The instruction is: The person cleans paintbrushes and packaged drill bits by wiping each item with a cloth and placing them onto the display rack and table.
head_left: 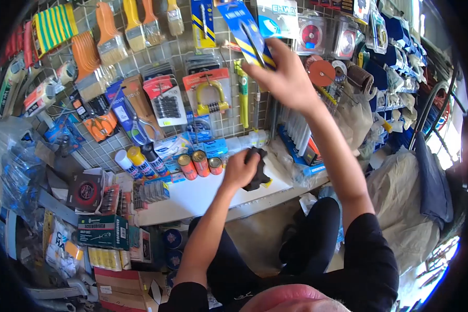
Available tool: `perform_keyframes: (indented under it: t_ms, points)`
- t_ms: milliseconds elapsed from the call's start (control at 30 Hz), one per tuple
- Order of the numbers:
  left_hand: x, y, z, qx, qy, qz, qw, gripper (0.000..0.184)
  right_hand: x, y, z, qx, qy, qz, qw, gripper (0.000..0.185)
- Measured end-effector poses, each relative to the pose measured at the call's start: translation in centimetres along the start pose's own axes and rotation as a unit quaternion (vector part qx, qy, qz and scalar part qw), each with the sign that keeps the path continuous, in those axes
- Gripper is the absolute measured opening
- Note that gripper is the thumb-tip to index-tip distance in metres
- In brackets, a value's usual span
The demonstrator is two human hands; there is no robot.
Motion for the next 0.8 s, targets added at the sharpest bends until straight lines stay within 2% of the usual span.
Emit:
perform_keyframes:
  t_ms: [33, 67, 133, 200, 267, 300, 333, 367, 400, 433, 467, 533, 600, 667, 733, 800]
  points:
    - [0.1, 0.2, 1.1, -0.043, -0.031, 0.016, 0.998, 0.033, -2.6, -1.9, -1.1, 0.137, 0.048, -0.037, 0.989, 0.053]
    - [0.0, 0.2, 2.0, -0.085, -0.062, 0.036, 0.994, 0.034, -5.4, -3.6, -2.5, 0.272, 0.092, -0.077, 0.955, 0.051]
    - [0.0, -1.2, 3.7, -0.197, -0.125, -0.028, 0.972, 0.036, -11.0, -5.0, -3.5, 0.356, 0.127, -0.15, 0.914, 0.048]
    - [-0.1, -1.2, 4.3, -0.328, -0.166, -0.015, 0.93, 0.035, -16.2, -8.0, -5.8, 0.41, 0.151, -0.229, 0.87, 0.044]
    - [-0.8, -2.5, 4.7, -0.321, -0.188, -0.046, 0.927, 0.038, -20.8, -10.5, -8.4, 0.452, 0.139, -0.264, 0.841, 0.045]
    - [-0.8, -3.8, 4.5, -0.277, -0.194, -0.093, 0.936, 0.039, -22.6, -11.0, -9.6, 0.468, 0.153, -0.274, 0.826, 0.05]
    - [-1.1, -5.5, 4.0, -0.232, -0.197, -0.14, 0.942, 0.041, -24.7, -11.4, -11.2, 0.508, 0.168, -0.304, 0.788, 0.054]
    - [-1.2, -8.0, 2.2, -0.212, -0.158, -0.138, 0.955, 0.041, -25.9, -11.1, -12.3, 0.563, 0.155, -0.318, 0.747, 0.056]
    - [-0.8, -8.7, 0.6, -0.119, -0.106, -0.199, 0.967, 0.043, -26.7, -10.6, -13.5, 0.616, 0.14, -0.329, 0.702, 0.059]
    - [-0.7, -7.3, -1.9, -0.064, -0.044, -0.174, 0.982, 0.044, -26.9, -10.8, -14.3, 0.586, 0.131, -0.347, 0.72, 0.069]
    - [-0.9, -5.8, -4.5, -0.011, 0.02, -0.15, 0.988, 0.045, -26.4, -10.6, -14.6, 0.676, 0.103, -0.367, 0.631, 0.079]
    - [-1.2, -3.8, -6.5, 0.079, 0.051, -0.12, 0.988, 0.047, -25.7, -13.0, -15.2, 0.69, 0.047, -0.403, 0.599, 0.085]
    - [-1.9, -2.3, -7.5, 0.112, 0.084, -0.122, 0.983, 0.048, -26.3, -16.8, -16.8, 0.672, 0.031, -0.431, 0.601, 0.086]
    - [-2.4, -0.2, -8.6, 0.06, 0.132, -0.073, 0.987, 0.049, -27.2, -19.1, -17.3, 0.653, 0.015, -0.455, 0.605, 0.087]
    - [-2.4, 0.9, -9.3, 0.052, 0.154, -0.077, 0.984, 0.05, -27.0, -20.2, -16.3, 0.618, -0.011, -0.447, 0.646, 0.085]
    - [-2.2, 0.1, -8.9, 0.06, 0.127, -0.142, 0.98, 0.048, -27.6, -18.4, -16.9, 0.625, 0.021, -0.426, 0.654, 0.081]
Point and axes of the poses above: each hand's wrist, its own x-axis towards the middle knuckle, its own z-axis out of the back of the hand, y = z × x, the point moved 10 cm from there along x, towards the middle knuckle, and after that the axes turned 15 degrees about -x, right-handed, at the moved point
